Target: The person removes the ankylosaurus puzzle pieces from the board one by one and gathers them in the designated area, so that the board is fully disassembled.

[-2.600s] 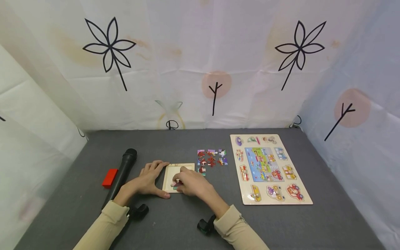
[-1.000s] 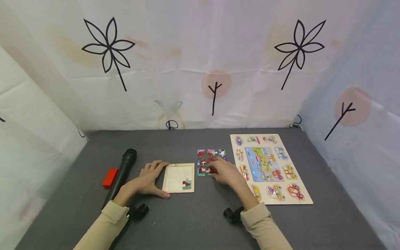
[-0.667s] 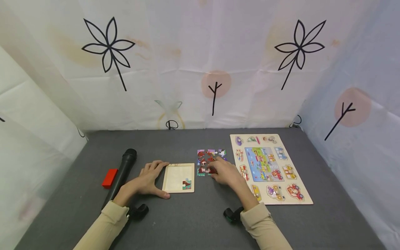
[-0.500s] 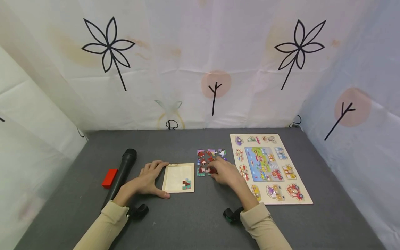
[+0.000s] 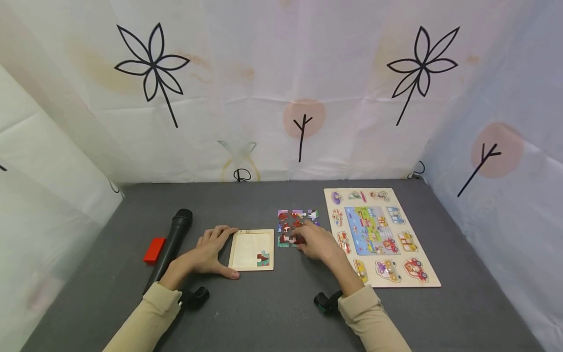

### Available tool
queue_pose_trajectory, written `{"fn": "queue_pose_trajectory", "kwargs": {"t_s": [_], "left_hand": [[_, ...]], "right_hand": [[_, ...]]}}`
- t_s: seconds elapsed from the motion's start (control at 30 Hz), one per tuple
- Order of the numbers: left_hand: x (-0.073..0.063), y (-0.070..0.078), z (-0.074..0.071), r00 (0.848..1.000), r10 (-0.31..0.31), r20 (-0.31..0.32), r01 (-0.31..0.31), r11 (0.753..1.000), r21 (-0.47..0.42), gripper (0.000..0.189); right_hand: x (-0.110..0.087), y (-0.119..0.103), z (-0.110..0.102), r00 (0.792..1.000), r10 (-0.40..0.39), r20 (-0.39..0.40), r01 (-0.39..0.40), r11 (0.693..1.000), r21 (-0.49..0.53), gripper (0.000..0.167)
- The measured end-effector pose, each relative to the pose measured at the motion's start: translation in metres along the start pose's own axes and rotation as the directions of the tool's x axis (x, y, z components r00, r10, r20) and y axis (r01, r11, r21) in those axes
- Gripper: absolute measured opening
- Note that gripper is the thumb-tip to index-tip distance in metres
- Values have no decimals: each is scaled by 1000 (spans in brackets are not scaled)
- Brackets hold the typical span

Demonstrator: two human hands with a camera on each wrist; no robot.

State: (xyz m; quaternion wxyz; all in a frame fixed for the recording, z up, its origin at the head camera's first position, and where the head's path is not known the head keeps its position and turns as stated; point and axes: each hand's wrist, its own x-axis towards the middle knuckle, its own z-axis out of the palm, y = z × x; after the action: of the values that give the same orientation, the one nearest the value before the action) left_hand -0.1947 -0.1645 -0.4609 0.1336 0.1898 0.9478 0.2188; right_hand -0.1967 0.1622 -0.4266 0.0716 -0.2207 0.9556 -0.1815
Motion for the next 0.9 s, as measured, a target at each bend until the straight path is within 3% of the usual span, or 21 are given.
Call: {"fn": "queue_pose_trajectory", "kwargs": {"t_s": [0.5,0.9], "left_hand": [[1,2,-1,1000,-5,-3,5,1000,4,122],[1,1,-1,1000,-3,-3,3,1000,11,123]], "right_hand": [[-3,-3,-3,1000,-27,-16,27,1000,-9,32],[-2,-25,-5,998,-55,-3,55,998,44,35]]}}
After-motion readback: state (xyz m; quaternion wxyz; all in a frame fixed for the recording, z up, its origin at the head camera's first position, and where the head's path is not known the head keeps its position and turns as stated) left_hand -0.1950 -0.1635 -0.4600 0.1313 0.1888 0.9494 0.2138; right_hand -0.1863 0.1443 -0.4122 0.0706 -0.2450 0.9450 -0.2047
